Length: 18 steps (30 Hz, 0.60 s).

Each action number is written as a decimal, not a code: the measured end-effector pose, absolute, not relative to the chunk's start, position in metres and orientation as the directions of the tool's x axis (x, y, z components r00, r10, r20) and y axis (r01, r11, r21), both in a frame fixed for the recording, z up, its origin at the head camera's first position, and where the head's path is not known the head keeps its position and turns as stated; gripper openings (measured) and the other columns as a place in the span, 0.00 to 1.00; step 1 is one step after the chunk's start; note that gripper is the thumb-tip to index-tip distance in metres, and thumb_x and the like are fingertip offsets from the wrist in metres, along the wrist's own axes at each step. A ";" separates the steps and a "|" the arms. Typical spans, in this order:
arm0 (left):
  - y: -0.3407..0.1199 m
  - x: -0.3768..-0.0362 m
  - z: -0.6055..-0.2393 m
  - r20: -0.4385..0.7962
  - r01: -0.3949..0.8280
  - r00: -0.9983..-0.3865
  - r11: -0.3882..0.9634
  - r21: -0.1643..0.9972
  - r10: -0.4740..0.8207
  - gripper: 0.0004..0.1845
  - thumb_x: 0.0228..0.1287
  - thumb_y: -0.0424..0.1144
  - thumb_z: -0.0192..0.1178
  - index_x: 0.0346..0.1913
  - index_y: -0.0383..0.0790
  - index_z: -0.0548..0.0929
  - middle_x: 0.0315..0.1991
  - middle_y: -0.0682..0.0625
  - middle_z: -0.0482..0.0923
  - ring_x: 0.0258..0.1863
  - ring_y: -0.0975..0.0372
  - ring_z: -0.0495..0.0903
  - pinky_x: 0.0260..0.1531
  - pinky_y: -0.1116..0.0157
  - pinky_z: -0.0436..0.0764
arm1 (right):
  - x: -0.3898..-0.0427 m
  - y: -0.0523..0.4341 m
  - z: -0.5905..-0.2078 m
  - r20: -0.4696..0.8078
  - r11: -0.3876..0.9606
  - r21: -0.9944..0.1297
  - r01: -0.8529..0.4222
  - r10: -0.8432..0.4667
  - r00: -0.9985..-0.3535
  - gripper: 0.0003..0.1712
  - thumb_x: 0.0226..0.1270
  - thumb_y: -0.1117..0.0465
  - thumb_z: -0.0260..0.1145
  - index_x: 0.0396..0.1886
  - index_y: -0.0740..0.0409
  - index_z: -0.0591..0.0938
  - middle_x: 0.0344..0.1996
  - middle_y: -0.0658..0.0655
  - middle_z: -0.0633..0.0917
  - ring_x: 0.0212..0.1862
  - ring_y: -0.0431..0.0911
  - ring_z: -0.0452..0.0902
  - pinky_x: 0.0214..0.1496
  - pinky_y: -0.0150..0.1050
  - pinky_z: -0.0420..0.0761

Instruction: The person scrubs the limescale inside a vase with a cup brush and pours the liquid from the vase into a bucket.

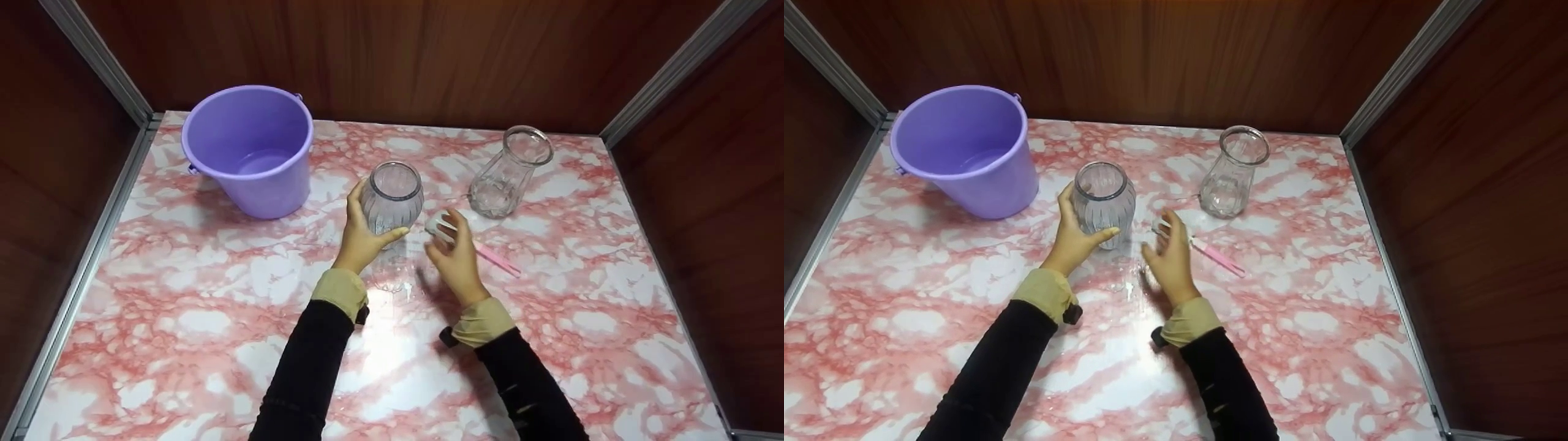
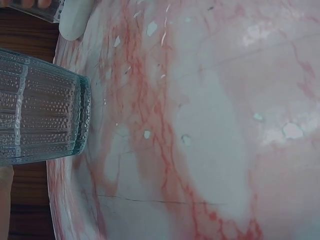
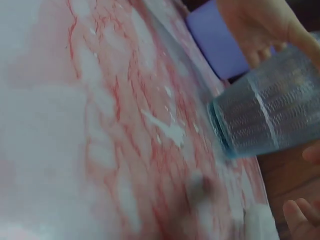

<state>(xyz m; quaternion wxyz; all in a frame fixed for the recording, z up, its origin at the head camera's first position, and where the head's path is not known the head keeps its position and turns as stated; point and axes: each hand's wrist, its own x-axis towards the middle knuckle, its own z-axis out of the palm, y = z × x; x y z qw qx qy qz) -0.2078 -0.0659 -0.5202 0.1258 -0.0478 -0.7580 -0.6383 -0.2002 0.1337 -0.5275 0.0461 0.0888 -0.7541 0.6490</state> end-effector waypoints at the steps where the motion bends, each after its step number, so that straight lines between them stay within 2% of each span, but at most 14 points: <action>1: -0.066 -0.208 -0.520 0.255 0.236 -0.963 0.180 0.955 -0.090 0.64 0.46 0.44 0.83 0.79 0.49 0.47 0.78 0.44 0.53 0.76 0.52 0.57 0.75 0.53 0.59 | -0.200 0.129 -0.526 0.185 0.157 -0.967 -0.200 -0.106 -0.977 0.48 0.58 0.80 0.67 0.77 0.65 0.57 0.70 0.74 0.64 0.68 0.69 0.65 0.72 0.58 0.69; 7: -0.066 -0.207 -0.522 0.249 0.229 -0.965 0.190 0.955 -0.086 0.64 0.46 0.45 0.82 0.79 0.50 0.47 0.79 0.43 0.52 0.76 0.51 0.57 0.75 0.51 0.59 | -0.196 0.103 -0.528 0.136 0.178 -0.967 -0.182 -0.243 -0.961 0.60 0.53 0.76 0.74 0.80 0.59 0.49 0.74 0.68 0.60 0.72 0.64 0.62 0.73 0.57 0.68; 14: -0.066 -0.208 -0.523 0.247 0.230 -0.966 0.177 0.957 -0.082 0.64 0.46 0.44 0.83 0.79 0.50 0.47 0.79 0.43 0.51 0.76 0.51 0.56 0.75 0.52 0.58 | -0.199 0.079 -0.535 0.150 0.120 -0.978 -0.168 -0.145 -0.978 0.67 0.51 0.72 0.78 0.81 0.59 0.43 0.72 0.71 0.60 0.72 0.63 0.60 0.77 0.52 0.62; 18: -0.067 -0.208 -0.522 0.244 0.226 -0.966 0.184 0.957 -0.085 0.65 0.46 0.44 0.83 0.79 0.50 0.47 0.79 0.43 0.51 0.77 0.51 0.56 0.75 0.52 0.58 | -0.205 0.069 -0.537 0.125 0.055 -0.990 -0.133 -0.128 -0.984 0.67 0.49 0.75 0.76 0.80 0.59 0.42 0.72 0.71 0.61 0.72 0.62 0.61 0.76 0.50 0.64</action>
